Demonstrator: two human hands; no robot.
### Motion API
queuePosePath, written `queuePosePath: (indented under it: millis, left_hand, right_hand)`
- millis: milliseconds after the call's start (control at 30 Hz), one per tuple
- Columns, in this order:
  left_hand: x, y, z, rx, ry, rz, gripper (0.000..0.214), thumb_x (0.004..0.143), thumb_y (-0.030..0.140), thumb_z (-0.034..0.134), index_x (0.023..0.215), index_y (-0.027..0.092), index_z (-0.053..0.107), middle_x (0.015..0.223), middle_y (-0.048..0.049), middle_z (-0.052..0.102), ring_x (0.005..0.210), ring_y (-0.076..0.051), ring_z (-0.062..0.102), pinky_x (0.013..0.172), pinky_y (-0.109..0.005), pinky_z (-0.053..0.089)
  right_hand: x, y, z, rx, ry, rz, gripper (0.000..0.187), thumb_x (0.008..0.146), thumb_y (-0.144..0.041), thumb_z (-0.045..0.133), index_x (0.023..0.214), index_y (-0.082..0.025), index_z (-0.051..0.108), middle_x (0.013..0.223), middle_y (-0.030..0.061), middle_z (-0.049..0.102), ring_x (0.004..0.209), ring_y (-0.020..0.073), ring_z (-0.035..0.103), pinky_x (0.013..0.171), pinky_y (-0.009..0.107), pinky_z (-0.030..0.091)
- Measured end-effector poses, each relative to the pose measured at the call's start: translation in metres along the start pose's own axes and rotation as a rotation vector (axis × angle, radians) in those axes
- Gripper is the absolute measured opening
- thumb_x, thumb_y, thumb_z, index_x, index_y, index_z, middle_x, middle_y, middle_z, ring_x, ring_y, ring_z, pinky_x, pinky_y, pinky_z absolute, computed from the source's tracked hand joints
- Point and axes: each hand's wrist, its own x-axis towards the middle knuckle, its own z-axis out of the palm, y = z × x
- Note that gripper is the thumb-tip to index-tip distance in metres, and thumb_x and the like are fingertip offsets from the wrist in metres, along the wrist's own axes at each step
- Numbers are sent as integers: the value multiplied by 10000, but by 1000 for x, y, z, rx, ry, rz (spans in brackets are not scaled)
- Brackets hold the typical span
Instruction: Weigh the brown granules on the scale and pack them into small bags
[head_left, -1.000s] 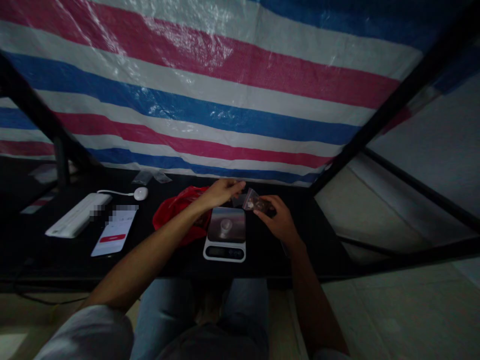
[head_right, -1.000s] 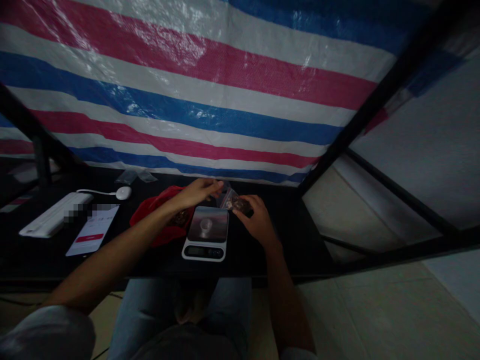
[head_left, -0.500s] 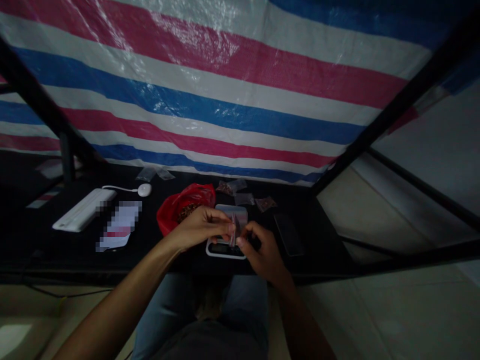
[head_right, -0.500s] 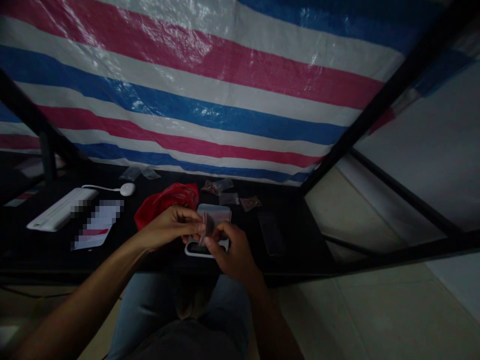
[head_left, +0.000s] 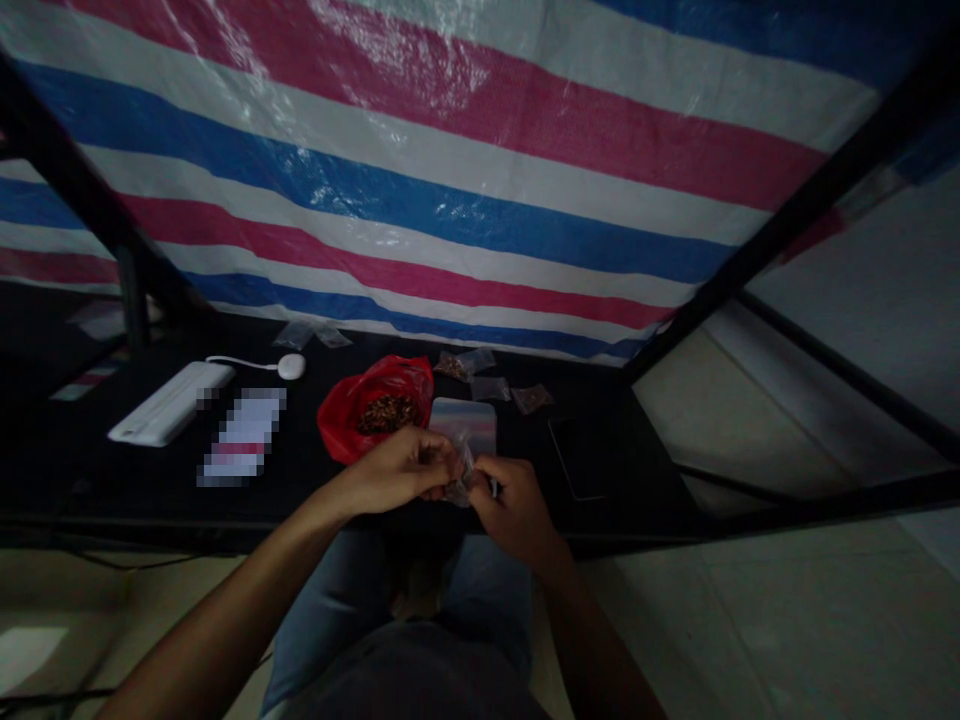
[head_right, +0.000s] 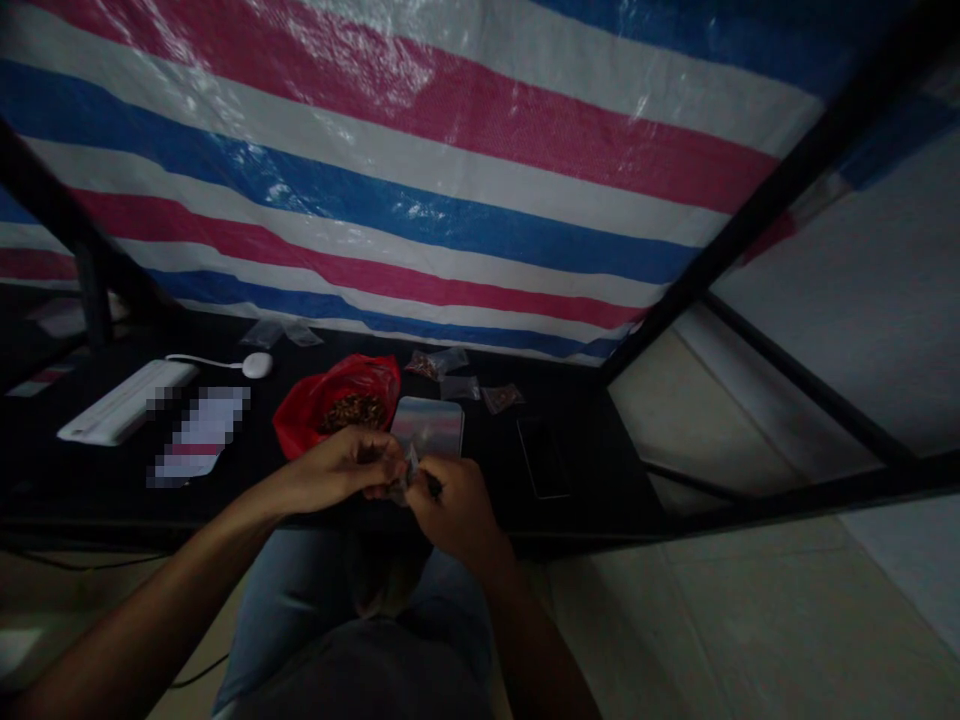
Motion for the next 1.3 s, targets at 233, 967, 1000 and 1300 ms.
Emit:
queuePosePath:
  millis: [233,967,1000,1300]
  left_hand:
    - [-15,-2,9,442,246,289,433,791,432,763,1138,211,628,1203,-89,659,1112,-264,624,970,-408,505]
    - [39,9,-117,1360,99,-34,541,985,588,419,1225,142,612,1191,-181,719,1004,-331,702,830,-396,508]
    - [40,12,-118,1463,33,-70,536,977,564,461,1260,135,610,1204,-194,718,998,-337,707,817,-393,506]
    - [58,33,-113,1569,-94,-65,293,743,247,745,1001,108,733,999,-176,766,920,-311,688,879,-404,459]
  right_hand:
    - [-2,1,-3,40,65,71,267,826,-248,482,566,-186,478,529,-34,447,514,98,418,529,253,269]
    - [-26,83,-24,156,101,328,411,908,-539,540,703,-193,629,694,37,649,682,186,601,652,294,440]
    - [-28,84,-26,148,99,332,410,907,-541,542,708,-193,631,699,39,651,689,189,604,656,297,440]
    - [-28,86,-21,147,54,299,362,911,-501,546,739,-193,626,712,21,635,700,179,598,663,289,444]
